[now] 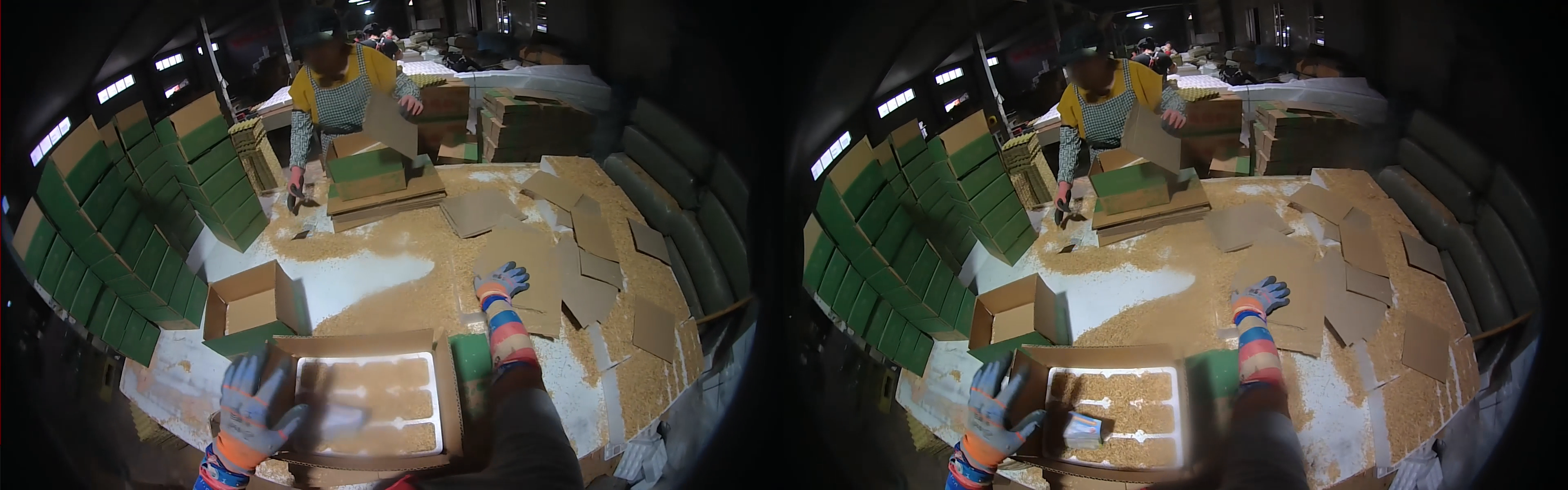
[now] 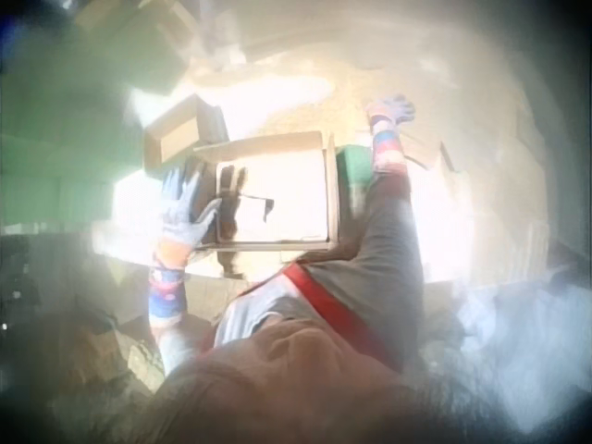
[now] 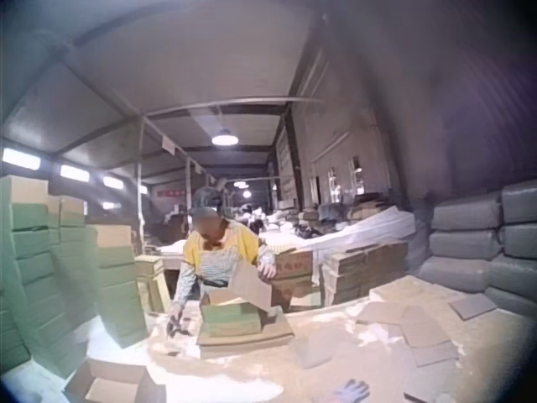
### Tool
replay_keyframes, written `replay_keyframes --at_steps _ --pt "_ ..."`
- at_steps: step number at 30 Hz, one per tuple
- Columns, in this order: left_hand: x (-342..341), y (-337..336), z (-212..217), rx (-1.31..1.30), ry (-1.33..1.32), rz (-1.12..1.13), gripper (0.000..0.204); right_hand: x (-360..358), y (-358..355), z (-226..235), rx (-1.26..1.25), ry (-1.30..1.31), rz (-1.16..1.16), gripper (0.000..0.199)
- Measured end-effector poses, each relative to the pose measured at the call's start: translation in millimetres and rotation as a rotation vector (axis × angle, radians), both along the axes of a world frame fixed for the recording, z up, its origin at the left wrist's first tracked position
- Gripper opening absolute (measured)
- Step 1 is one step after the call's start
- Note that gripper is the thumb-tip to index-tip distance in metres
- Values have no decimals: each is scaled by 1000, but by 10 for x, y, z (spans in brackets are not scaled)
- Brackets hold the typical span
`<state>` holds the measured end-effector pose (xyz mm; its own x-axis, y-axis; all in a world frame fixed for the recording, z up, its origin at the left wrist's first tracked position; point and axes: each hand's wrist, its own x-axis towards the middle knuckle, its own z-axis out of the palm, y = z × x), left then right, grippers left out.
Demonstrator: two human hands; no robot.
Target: The person folds cardboard into boxes, inserts a white tray into each box, and stacks the completed boxes into a tall tower on the table.
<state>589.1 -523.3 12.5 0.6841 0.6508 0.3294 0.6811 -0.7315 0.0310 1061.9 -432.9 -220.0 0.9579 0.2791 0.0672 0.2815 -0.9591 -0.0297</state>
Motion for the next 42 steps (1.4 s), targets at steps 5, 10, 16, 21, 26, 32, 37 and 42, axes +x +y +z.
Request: replay_keyframes --at_steps 5,10,16,21,26,32,37,42 --pt "-496 190 -460 -651 -620 126 77 301 -355 -191 17 184 559 48" --pt "-423 214 -998 -1435 -1249 -43 59 -587 -817 1058 529 -73 1088 35" --pt "-513 412 -1482 -1426 -1335 -206 54 -2516 -1532 1997 -303 411 1825 34" --pt "-502 317 -1332 -785 -951 -186 54 -2328 -1695 2031 -52 409 2010 32" --pt "-543 207 -1210 -1277 -941 -307 52 -1540 -2065 1585 805 901 849 39" --pt "-254 324 -1745 -1255 -623 3 97 -1901 -2021 568 743 1230 896 44" --pt "-283 278 -1551 -1145 -805 -103 98 -1818 -1943 596 879 1447 631 45" --pt "-55 749 -913 -1244 -1166 -193 79 -1892 -1369 1122 1319 1868 517 46"
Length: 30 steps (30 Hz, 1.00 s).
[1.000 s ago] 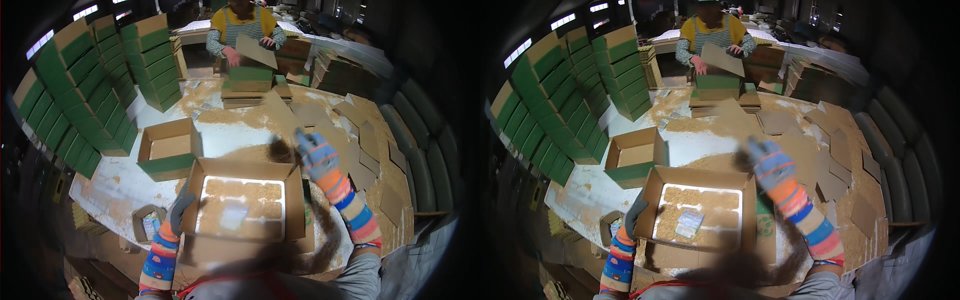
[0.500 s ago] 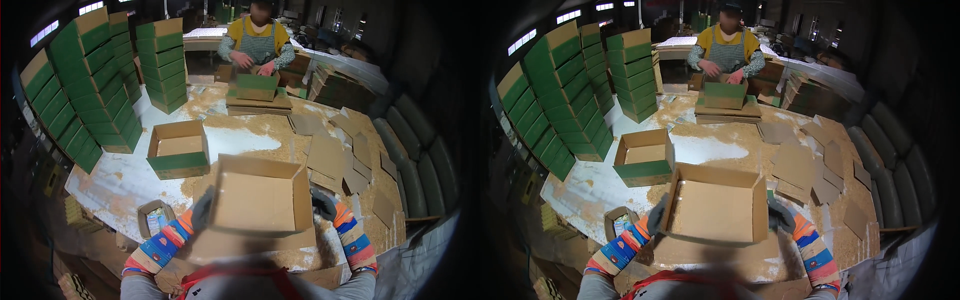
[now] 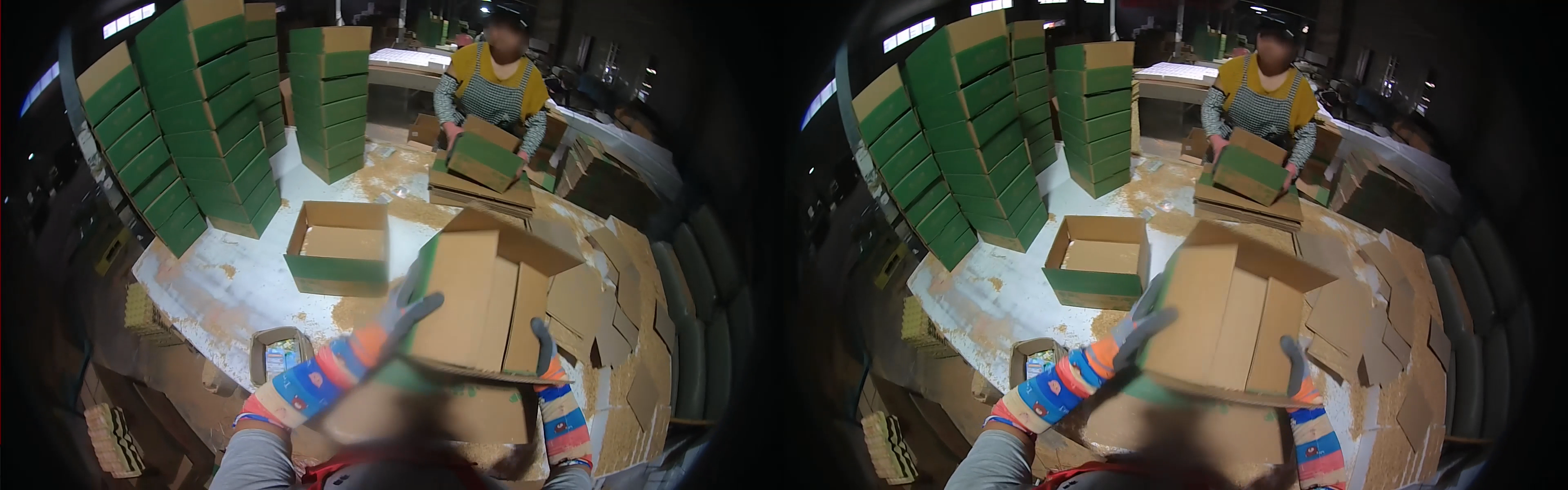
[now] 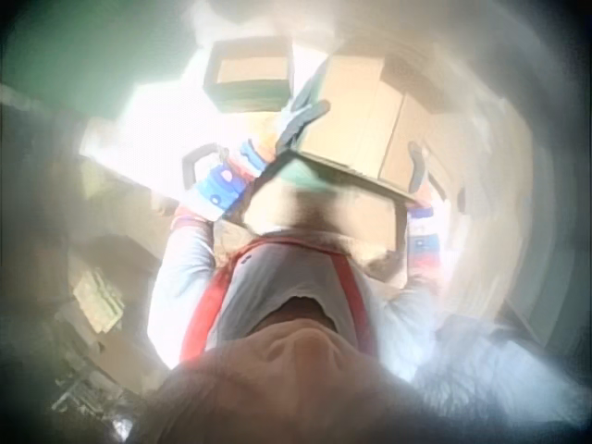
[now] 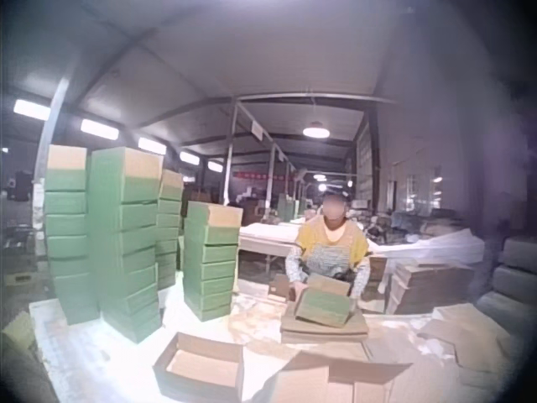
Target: The person folds cardboard into boxes, inserts a white tray into each box, and stacks the completed boxes into a tall tower on the table.
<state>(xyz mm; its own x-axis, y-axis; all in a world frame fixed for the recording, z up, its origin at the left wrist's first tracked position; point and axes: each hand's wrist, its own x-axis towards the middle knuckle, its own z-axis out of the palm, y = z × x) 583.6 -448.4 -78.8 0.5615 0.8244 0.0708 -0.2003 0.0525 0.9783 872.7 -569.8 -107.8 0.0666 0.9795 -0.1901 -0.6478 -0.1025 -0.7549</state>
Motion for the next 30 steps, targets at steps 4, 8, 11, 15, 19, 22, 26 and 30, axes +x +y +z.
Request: replay_keyframes --at_steps 4,8,11,15,19,22,26,30 --pt "-859 1082 -378 585 74 279 55 -276 896 128 218 193 -25 56" --pt "-2018 1633 -885 346 -32 819 61 -548 1918 -91 296 -20 -106 59" --pt "-2098 1700 -1460 -287 -96 522 81 -969 2650 -590 258 -134 -162 53" --pt "-2104 1729 -1776 -113 55 584 73 -1567 3223 -1521 131 -119 57 43" --pt "-2947 1821 -2588 76 419 613 59 -2219 3351 -1258 -41 -81 245 44" --pt "-2387 1743 -2079 361 623 866 46 -1619 3227 -1378 -185 -1279 -43 46" --pt "-1486 167 -249 831 457 449 48 -1504 2356 -988 182 -1570 -412 52" --pt "-824 -874 -1132 1163 786 -290 29 -1496 1027 -732 254 -1700 -224 53"
